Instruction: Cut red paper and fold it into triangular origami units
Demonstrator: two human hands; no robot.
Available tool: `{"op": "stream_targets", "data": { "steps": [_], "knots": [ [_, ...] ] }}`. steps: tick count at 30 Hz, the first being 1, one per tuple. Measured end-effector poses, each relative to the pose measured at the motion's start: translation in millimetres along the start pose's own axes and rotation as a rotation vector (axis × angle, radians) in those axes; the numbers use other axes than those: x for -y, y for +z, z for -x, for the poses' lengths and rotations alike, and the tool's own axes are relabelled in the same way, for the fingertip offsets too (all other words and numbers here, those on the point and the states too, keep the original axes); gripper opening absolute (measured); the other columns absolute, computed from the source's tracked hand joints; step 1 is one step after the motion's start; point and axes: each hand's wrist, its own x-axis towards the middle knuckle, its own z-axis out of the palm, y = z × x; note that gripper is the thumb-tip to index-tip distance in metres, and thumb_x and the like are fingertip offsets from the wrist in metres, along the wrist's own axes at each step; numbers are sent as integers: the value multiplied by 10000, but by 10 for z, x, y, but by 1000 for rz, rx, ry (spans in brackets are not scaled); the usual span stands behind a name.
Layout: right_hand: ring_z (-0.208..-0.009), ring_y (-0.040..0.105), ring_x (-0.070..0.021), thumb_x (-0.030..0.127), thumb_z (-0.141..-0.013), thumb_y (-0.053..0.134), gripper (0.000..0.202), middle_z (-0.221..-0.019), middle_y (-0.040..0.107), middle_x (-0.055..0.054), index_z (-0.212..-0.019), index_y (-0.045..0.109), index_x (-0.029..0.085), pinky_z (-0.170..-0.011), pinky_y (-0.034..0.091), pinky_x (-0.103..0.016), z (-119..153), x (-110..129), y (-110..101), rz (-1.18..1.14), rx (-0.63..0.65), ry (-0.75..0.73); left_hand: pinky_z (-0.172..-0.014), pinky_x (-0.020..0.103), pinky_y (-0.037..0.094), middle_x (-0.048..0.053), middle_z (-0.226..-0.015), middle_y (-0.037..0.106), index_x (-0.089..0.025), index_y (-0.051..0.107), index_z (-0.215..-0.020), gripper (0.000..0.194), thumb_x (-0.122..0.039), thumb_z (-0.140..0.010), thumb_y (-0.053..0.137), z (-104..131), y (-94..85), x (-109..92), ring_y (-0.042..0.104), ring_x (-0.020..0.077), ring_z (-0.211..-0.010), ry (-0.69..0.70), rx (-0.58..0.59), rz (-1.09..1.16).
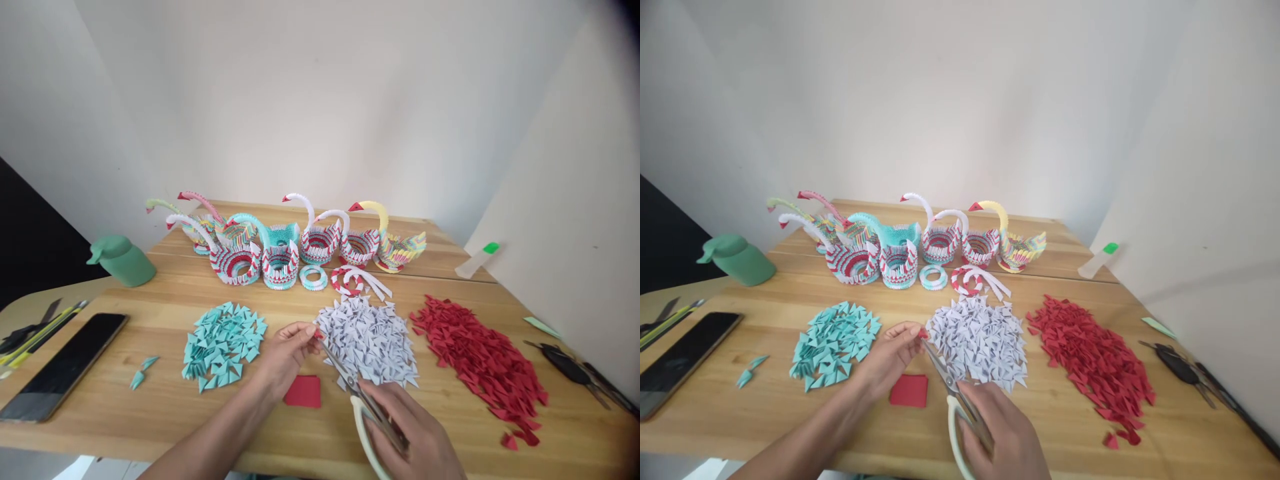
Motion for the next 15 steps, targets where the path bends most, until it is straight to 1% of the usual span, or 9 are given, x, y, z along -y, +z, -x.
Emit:
{"op": "stream_targets", "data": {
  "steps": [2,6,10,15],
  "knots": [
    [-799,693,-180,189,-870,543,307,-916,703,-73,-1172,591,216,-701,574,-227,-6,-1,-39,-38,11,15,-640,231,457,36,-703,701,-118,722,-707,240,-310,-630,844,1,-2,-21,604,108,-597,-18,9,42],
    [-801,698,-181,175,-863,551,299,-942,713,-79,-1154,603,217,-705,577,-229,-48,52,-104,-52,40,55,-636,228,464,34,-688,691,-116,710,-715,242,-309,-642,838,-2,-9,-17,611,109,-596,-29,28,63],
    [-742,703,-169,160,-849,549,298,-915,721,-66,-1135,614,216,-683,579,-218,-69,80,-104,-53,27,54,-634,224,467,36,-695,691,-120,706,-723,229,-300,-656,830,1,-8,-4,609,107,-600,-42,46,70],
    [-759,710,-178,170,-845,539,304,-954,729,-80,-1133,624,221,-648,578,-214,-73,66,-125,-29,47,69,-660,239,471,37,-705,686,-129,708,-735,224,-320,-681,811,10,-17,-10,614,116,-624,-39,73,31]
  ]
}}
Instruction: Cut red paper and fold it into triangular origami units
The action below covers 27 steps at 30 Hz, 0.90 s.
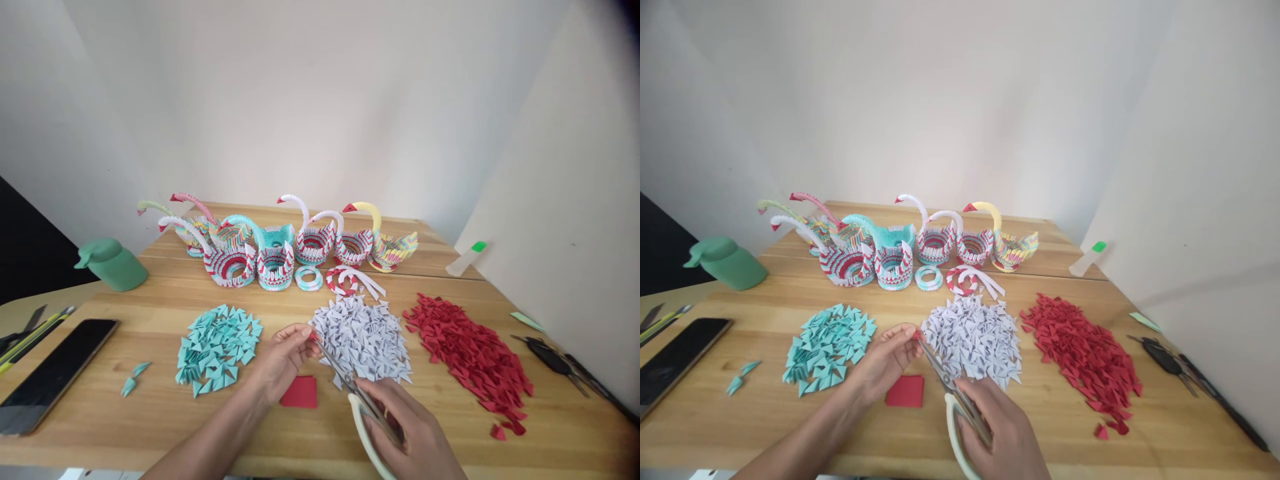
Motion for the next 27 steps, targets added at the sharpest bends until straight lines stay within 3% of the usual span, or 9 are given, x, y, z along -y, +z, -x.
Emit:
{"op": "stream_targets", "data": {
  "steps": [7,11,15,20,25,27],
  "knots": [
    [-842,689,-192,169,-863,518,331,-951,697,-88,-1177,615,208,-742,561,-252,14,20,12,72,6,9,-696,273,466,43,-697,699,-130,741,-754,247,-360,-686,801,-9,-14,79,606,138,-648,98,-9,-282],
    [-847,678,-187,185,-884,494,345,-958,686,-79,-1209,601,229,-731,548,-256,54,-19,54,77,-27,13,-698,265,477,43,-728,708,-128,729,-729,234,-337,-669,816,-43,-9,50,612,130,-669,101,-61,-165],
    [-837,684,-180,278,-884,530,301,-974,697,-61,-1171,620,259,-715,551,-240,102,-165,-67,59,-101,84,-698,247,489,39,-739,704,-122,703,-713,262,-318,-623,850,-71,-20,-40,630,119,-679,80,-99,-64],
    [-723,664,-164,313,-885,544,269,-931,695,-56,-1131,634,249,-597,534,-227,127,-291,-168,60,-89,187,-700,263,494,65,-785,710,-112,698,-749,286,-365,-679,811,-77,-42,-27,640,131,-693,66,-39,-135],
    [-789,667,-162,238,-879,535,287,-932,687,-44,-1153,618,253,-663,541,-225,133,-188,-48,-4,-47,118,-716,319,491,100,-966,722,-147,714,-1002,424,-357,-653,831,-13,2,40,656,177,-762,57,88,-212],
    [-800,669,-162,218,-870,539,301,-931,689,-44,-1160,616,250,-673,542,-222,141,-132,-26,-15,-36,83,-729,333,491,107,-970,727,-148,724,-1007,444,-354,-633,844,30,46,53,662,192,-782,33,152,-207]
  ]
}}
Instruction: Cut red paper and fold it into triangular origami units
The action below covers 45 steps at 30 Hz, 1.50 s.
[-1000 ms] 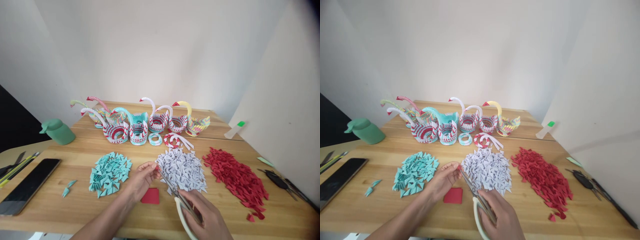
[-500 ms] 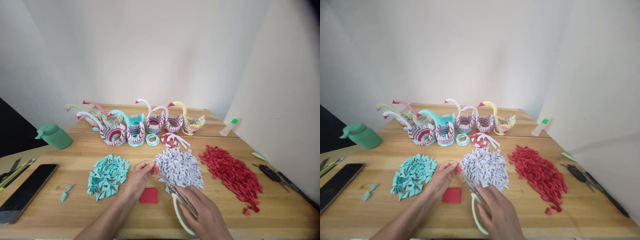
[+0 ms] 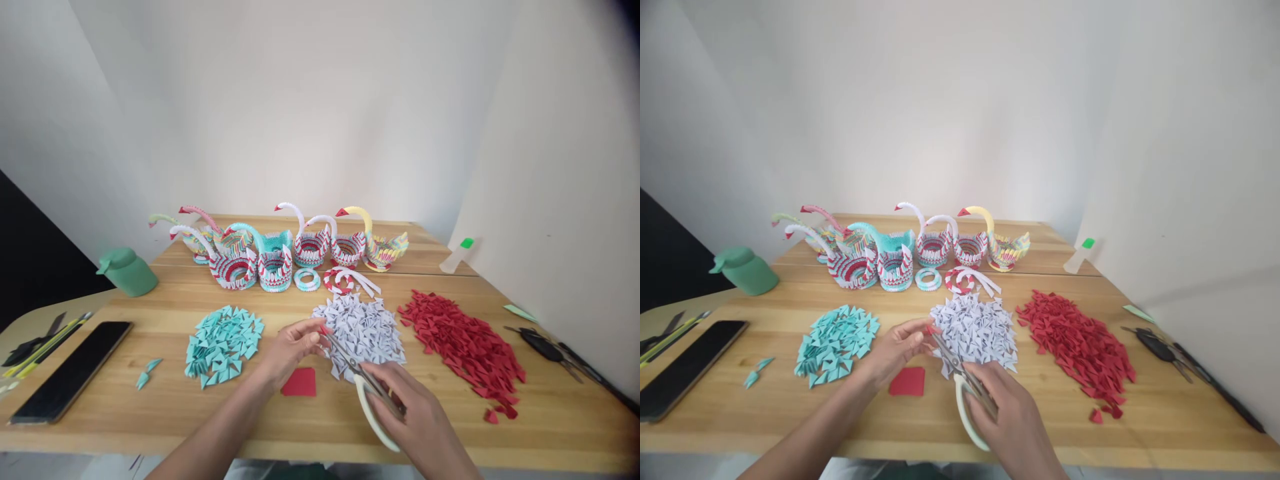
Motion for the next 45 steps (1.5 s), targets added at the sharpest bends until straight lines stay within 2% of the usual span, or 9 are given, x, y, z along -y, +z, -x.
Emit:
{"op": "stream_targets", "data": {
  "steps": [9,15,21,24,27,30,34,37,45],
  "knots": [
    [-743,665,-147,211,-860,548,285,-933,703,-44,-1128,639,242,-641,541,-195,60,142,-12,-106,30,5,-662,306,489,75,-718,743,-136,751,-830,369,-390,-586,862,133,135,-112,655,164,-610,33,-23,-11],
    [-718,653,-147,247,-864,538,266,-961,707,-38,-1103,656,246,-630,529,-217,128,138,-48,-168,122,85,-590,270,481,60,-637,713,-115,687,-678,329,-421,-650,807,231,31,-187,627,146,-543,146,-126,-192],
    [-848,681,-241,406,-872,516,334,-1035,702,-82,-1125,653,236,-663,530,-320,359,-612,-338,309,-107,286,-601,268,485,70,-722,729,-118,664,-785,386,-471,-675,773,411,-218,-169,638,150,-574,162,-290,-167],
    [-811,696,-276,418,-871,492,335,-988,712,-101,-1060,676,211,-619,529,-354,465,-1073,-437,519,-100,323,-609,269,486,50,-688,716,-132,624,-757,368,-463,-683,767,519,-228,-71,636,146,-556,143,-294,-143],
    [-736,690,-287,381,-904,436,334,-886,721,-130,-994,696,190,-569,497,-363,426,-1240,-433,664,-96,243,-582,262,471,27,-634,694,-154,575,-713,352,-458,-698,752,603,-150,40,624,145,-517,146,-284,-141],
    [-794,666,-315,365,-935,407,356,-915,721,-159,-966,700,166,-685,488,-438,276,-902,-327,695,-201,22,-581,254,464,31,-651,685,-148,599,-684,287,-390,-721,749,678,-33,128,605,138,-548,239,-277,-239],
    [-935,627,-256,336,-940,526,238,-988,700,-89,-1110,634,210,-913,439,-455,86,26,-65,277,-163,-315,-657,241,457,19,-724,641,-156,674,-683,151,-272,-757,737,836,133,194,592,141,-704,466,-226,-341],
    [-849,611,-214,328,-943,544,217,-889,677,-53,-1116,610,215,-904,438,-439,31,530,111,49,-170,-425,-688,248,452,18,-726,635,-172,707,-719,85,-218,-792,710,973,227,222,583,145,-727,563,-178,-402],
    [-703,564,-173,198,-908,600,40,-730,640,-13,-903,637,212,-756,447,-379,116,718,156,-101,-242,-493,-667,238,458,15,-723,648,-193,720,-767,48,-184,-809,700,1197,374,341,583,142,-714,691,-156,-478]
  ]
}}
